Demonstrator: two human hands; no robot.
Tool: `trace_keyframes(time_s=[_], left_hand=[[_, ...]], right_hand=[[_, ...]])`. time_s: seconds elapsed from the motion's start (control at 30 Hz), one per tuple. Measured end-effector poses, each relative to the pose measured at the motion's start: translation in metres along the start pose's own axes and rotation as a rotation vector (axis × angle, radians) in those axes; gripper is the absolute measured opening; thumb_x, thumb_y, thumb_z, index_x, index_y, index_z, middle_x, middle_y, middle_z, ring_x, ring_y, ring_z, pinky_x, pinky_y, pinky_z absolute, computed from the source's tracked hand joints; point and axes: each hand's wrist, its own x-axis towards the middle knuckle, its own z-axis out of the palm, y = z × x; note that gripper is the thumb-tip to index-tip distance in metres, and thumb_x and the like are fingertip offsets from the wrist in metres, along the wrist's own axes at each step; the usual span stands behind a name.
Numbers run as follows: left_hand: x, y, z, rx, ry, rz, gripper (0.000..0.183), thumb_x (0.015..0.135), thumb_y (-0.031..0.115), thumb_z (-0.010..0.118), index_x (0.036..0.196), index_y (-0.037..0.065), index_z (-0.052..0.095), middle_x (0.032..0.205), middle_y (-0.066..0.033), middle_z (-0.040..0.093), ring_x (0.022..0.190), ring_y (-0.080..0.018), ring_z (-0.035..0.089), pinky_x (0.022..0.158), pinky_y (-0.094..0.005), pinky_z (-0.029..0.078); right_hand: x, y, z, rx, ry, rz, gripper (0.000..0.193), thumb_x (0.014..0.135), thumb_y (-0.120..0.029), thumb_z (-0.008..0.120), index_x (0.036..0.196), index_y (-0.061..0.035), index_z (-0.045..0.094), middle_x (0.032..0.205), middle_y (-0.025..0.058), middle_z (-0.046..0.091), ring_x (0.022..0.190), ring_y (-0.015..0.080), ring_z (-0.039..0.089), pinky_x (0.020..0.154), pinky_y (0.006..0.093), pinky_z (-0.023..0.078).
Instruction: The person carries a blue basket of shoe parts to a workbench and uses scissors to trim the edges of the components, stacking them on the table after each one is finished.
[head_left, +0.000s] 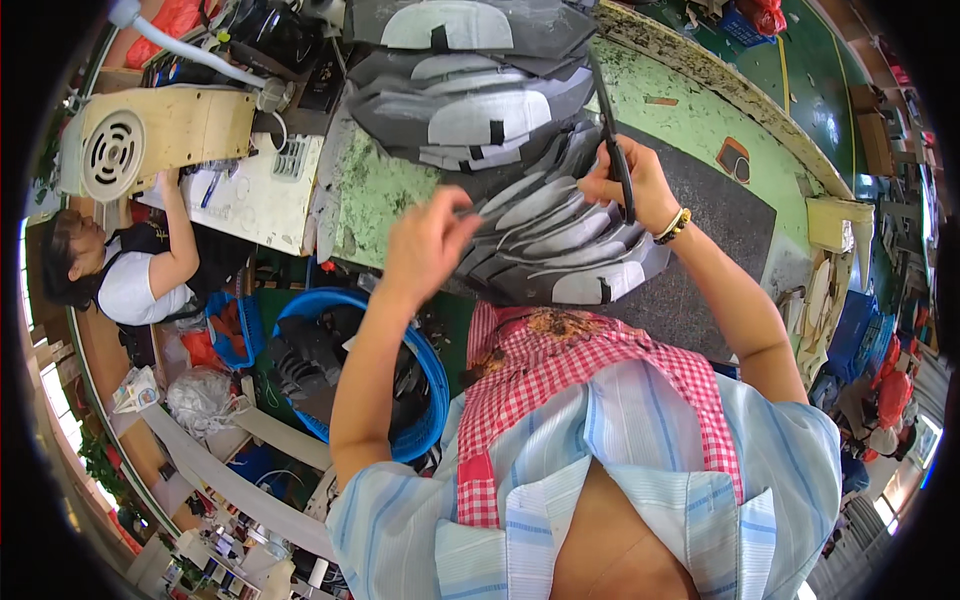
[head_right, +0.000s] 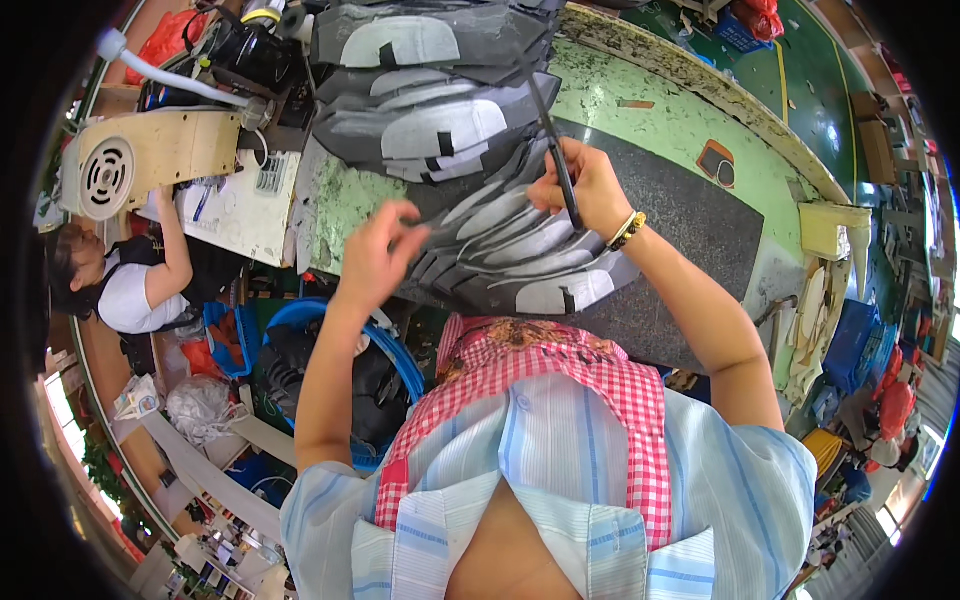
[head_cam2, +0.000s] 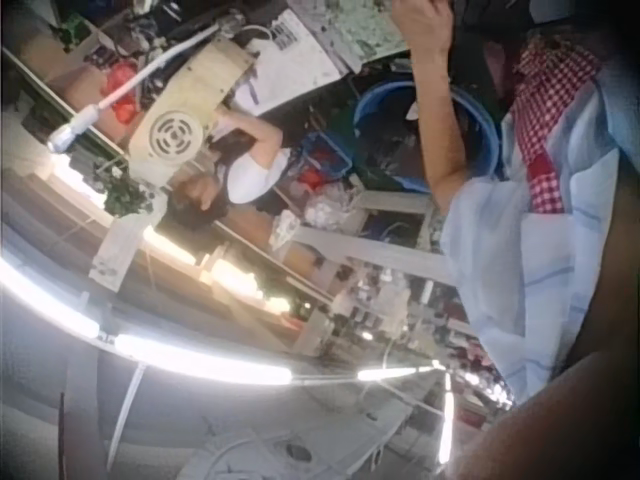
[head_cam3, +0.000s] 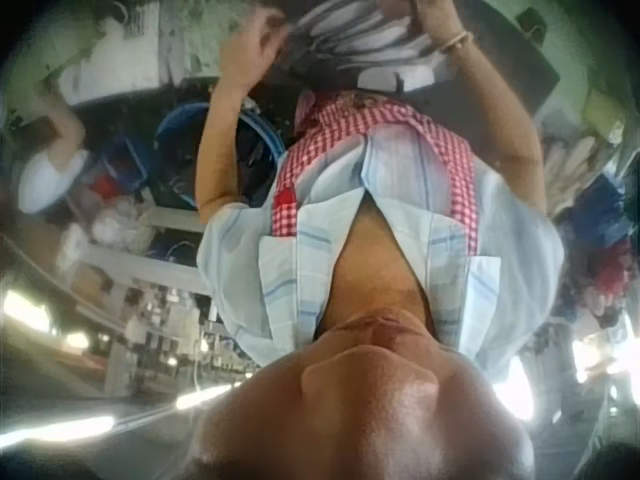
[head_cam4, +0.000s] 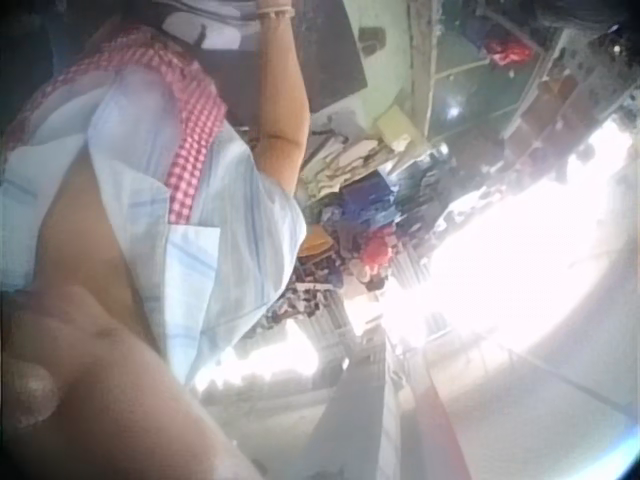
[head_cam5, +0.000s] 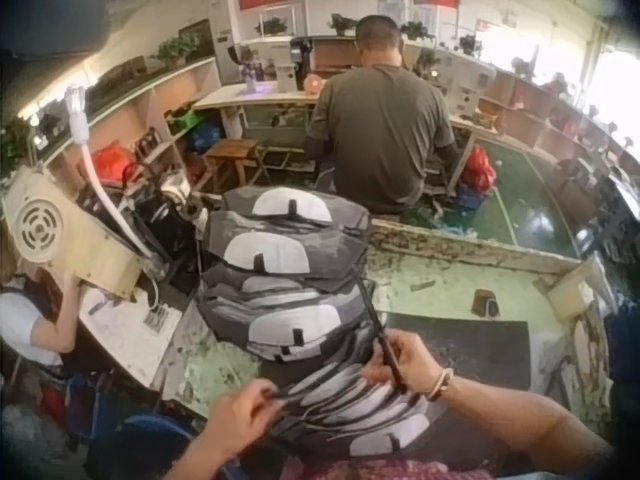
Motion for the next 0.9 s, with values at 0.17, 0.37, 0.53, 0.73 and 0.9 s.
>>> trace_keyframes(time_s=[0.17, 0.37, 0.53, 0.73, 0.9], left_hand=[[-0.045, 0.052, 0.036, -0.629, -0.240, -0.237, 0.025, 0.086, 0.008, 0.064, 0.104, 0.007, 0.048, 0.062, -0.0032, 0.063, 0.057, -0.0071, 0.059, 0.054, -0.0245, 0.045], [-0.025, -0.025, 0.060, -0.358, -0.005, -0.263, 0.021, 0.088, 0.012, 0.060, 0.101, 0.004, 0.046, 0.067, -0.0068, 0.067, 0.060, -0.0155, 0.064, 0.055, -0.0270, 0.045], [-0.006, -0.051, 0.080, -0.363, 0.002, -0.360, 0.022, 0.083, 0.017, 0.063, 0.095, 0.006, 0.048, 0.059, -0.0048, 0.065, 0.059, -0.0235, 0.065, 0.057, -0.0347, 0.048], [0.009, -0.057, 0.083, 0.159, 0.024, -0.546, 0.024, 0.075, 0.023, 0.067, 0.087, 0.010, 0.050, 0.059, -0.0007, 0.063, 0.064, -0.0280, 0.064, 0.061, -0.0392, 0.048], [-0.009, -0.054, 0.020, 0.180, -0.100, -0.232, 0.037, 0.072, 0.018, 0.074, 0.094, 0.010, 0.045, 0.066, -0.0043, 0.062, 0.065, -0.0274, 0.062, 0.075, -0.0384, 0.045]], right_hand=[[0.023, 0.007, 0.010, -0.312, -0.058, -0.032, 0.026, 0.068, -0.004, 0.072, 0.073, -0.0054, 0.047, 0.062, 0.0032, 0.057, 0.055, 0.0136, 0.059, 0.052, 0.0290, 0.045], [0.041, 0.012, 0.006, -0.984, 0.063, -0.170, 0.023, 0.068, -0.009, 0.069, 0.081, -0.0078, 0.050, 0.067, 0.0124, 0.059, 0.066, 0.0360, 0.059, 0.059, 0.0415, 0.046], [0.059, 0.031, 0.006, -1.117, 0.019, -0.302, 0.023, 0.071, -0.006, 0.064, 0.090, -0.0096, 0.053, 0.070, 0.0099, 0.062, 0.070, 0.0325, 0.063, 0.061, 0.0438, 0.047], [0.009, -0.019, 0.015, -1.076, -0.112, -0.168, 0.035, 0.078, -0.026, 0.071, 0.098, -0.0034, 0.054, 0.074, 0.0107, 0.059, 0.064, 0.0272, 0.062, 0.057, 0.0361, 0.047], [-0.035, 0.003, 0.033, -0.102, -0.639, 0.901, 0.075, 0.078, -0.075, 0.047, 0.093, -0.0021, 0.057, 0.064, 0.0052, 0.054, 0.048, 0.0167, 0.057, 0.047, 0.0273, 0.048]])
